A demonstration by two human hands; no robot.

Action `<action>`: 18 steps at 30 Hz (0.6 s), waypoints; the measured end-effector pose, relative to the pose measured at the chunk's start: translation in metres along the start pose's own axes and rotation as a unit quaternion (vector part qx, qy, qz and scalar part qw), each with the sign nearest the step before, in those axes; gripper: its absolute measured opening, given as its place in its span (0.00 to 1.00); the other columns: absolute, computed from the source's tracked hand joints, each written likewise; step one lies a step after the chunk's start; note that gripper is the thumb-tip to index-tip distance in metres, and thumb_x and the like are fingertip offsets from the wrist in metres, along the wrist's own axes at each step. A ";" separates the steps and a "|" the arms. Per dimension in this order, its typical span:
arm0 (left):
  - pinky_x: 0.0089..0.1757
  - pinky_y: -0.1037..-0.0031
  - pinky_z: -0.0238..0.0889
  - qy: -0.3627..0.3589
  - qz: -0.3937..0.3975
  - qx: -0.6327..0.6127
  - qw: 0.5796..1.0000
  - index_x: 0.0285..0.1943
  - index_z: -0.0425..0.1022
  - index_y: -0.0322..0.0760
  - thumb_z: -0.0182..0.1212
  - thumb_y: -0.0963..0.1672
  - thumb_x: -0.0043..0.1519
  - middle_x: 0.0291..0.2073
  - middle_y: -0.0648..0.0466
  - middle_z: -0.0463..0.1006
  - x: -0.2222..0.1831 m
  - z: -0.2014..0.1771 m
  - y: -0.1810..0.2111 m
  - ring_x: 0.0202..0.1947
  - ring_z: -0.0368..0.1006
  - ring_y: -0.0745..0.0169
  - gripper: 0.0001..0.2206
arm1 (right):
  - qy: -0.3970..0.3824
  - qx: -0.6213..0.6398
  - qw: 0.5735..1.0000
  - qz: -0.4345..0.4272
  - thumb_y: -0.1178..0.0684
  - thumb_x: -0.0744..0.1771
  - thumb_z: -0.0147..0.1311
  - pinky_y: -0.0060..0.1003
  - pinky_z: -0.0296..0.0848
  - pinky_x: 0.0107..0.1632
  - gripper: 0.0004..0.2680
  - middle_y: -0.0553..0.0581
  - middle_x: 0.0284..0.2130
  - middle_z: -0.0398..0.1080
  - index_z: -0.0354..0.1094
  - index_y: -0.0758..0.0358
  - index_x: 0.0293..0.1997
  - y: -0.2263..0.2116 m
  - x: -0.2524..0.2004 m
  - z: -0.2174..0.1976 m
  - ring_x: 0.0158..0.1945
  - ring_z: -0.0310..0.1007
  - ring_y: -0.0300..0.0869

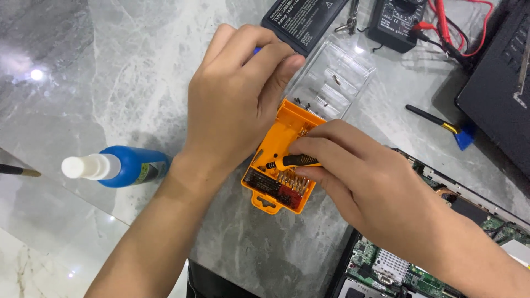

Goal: Securing internal hardware components inside a laptop using a precision screwdriver and small screws.

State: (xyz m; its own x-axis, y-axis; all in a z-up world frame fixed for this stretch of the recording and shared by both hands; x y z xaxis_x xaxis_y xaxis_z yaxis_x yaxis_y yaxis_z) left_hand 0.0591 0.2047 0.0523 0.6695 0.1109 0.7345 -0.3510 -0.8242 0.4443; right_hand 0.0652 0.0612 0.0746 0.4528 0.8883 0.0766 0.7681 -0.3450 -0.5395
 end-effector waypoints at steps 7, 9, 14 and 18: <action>0.34 0.69 0.60 -0.011 0.005 -0.015 1.000 0.38 0.72 0.32 0.50 0.43 0.69 0.35 0.54 0.70 0.001 0.000 0.000 0.34 0.60 0.54 0.09 | 0.021 -0.008 1.000 0.001 0.57 0.66 0.46 0.33 0.69 0.44 0.08 0.57 0.42 0.67 0.65 0.64 0.48 0.002 -0.005 -0.013 0.42 0.71 0.43; 0.34 0.70 0.59 -0.016 0.009 -0.020 1.000 0.38 0.72 0.32 0.50 0.42 0.69 0.35 0.54 0.70 0.002 -0.001 0.001 0.34 0.60 0.53 0.09 | 0.035 -0.018 0.999 0.013 0.57 0.66 0.49 0.32 0.69 0.41 0.07 0.56 0.42 0.68 0.67 0.63 0.47 0.003 -0.011 -0.022 0.40 0.71 0.42; 0.26 0.80 0.52 -0.090 -0.138 -0.222 0.961 0.44 0.76 0.35 0.51 0.41 0.67 0.38 0.55 0.79 0.002 0.001 0.017 0.29 0.66 0.72 0.07 | 0.150 0.093 0.948 0.263 0.64 0.62 0.51 0.30 0.78 0.40 0.09 0.60 0.39 0.73 0.69 0.71 0.43 0.016 -0.061 -0.054 0.40 0.75 0.41; 0.26 0.86 0.57 -0.203 -0.217 -0.330 0.896 0.43 0.76 0.40 0.53 0.40 0.62 0.38 0.60 0.81 -0.022 -0.001 0.093 0.29 0.70 0.76 0.07 | 0.278 0.157 0.885 0.340 0.63 0.63 0.49 0.29 0.64 0.49 0.10 0.62 0.42 0.70 0.64 0.71 0.48 0.046 -0.172 -0.040 0.44 0.70 0.42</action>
State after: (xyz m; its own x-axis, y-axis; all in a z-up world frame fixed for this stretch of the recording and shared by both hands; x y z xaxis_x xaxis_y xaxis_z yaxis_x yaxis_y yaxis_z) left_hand 0.0107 0.1264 0.0776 0.9727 0.0209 0.2312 -0.2205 -0.2290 0.9481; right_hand 0.0407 -0.1194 0.0704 0.9814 0.1920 -0.0012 0.1093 -0.5637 -0.8187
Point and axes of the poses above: each hand's wrist, its own x-axis towards the middle knuckle, its own z-axis out of the palm, y = z × x, the point moved 5 cm from there along x, towards the middle knuckle
